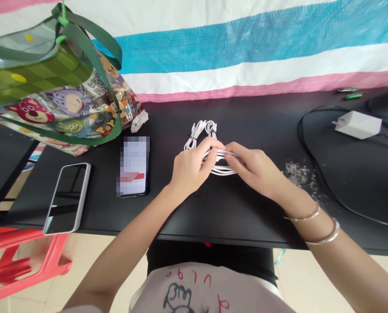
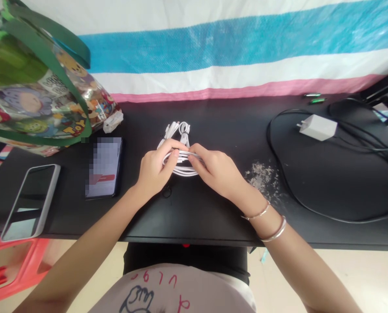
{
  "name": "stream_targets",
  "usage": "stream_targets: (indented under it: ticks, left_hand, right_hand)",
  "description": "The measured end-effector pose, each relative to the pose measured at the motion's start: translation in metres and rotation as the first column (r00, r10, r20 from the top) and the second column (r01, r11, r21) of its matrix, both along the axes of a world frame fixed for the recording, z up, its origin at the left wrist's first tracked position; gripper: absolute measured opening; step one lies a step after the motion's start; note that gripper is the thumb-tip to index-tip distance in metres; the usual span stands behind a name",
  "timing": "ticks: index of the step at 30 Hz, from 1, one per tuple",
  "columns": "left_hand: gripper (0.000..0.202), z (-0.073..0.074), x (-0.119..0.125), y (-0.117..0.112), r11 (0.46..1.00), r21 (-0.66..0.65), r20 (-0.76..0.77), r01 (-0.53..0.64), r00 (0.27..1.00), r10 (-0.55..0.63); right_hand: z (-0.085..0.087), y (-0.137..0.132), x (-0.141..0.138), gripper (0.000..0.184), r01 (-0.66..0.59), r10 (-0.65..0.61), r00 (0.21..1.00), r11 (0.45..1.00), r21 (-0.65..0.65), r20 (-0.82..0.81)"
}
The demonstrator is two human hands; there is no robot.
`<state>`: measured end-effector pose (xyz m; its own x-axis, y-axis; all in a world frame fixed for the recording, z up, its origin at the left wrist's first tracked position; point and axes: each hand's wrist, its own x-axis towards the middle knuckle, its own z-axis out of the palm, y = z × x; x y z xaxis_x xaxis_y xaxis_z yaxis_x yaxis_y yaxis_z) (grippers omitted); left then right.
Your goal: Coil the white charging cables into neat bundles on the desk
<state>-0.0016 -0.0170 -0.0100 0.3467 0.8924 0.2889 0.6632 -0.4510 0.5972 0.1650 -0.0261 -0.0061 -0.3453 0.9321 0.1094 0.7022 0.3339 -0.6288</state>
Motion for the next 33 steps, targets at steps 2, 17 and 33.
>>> stream_targets:
  ticks: [2, 17, 33]
  left_hand:
    - [0.030, -0.0005, -0.0001, 0.0004, 1.000, 0.015, -0.032, 0.008, 0.999, -0.007]
    - [0.031, -0.0010, -0.0006, 0.0003, 0.999, 0.027, -0.091, 0.031, 0.995, -0.029]
    - [0.031, 0.0013, -0.0005, -0.0003, 1.000, -0.001, -0.115, 0.023, 0.993, -0.023]
  right_hand:
    - [0.0001, 0.0002, -0.0005, 0.017, -0.007, 0.008, 1.000, 1.000, -0.013, 0.016]
    - [-0.0016, 0.0000, -0.0011, 0.018, -0.031, 0.032, 0.998, 0.999, -0.017, 0.055]
    - [0.0003, 0.0004, -0.0007, 0.018, -0.045, 0.048, 0.995, 0.998, -0.033, 0.083]
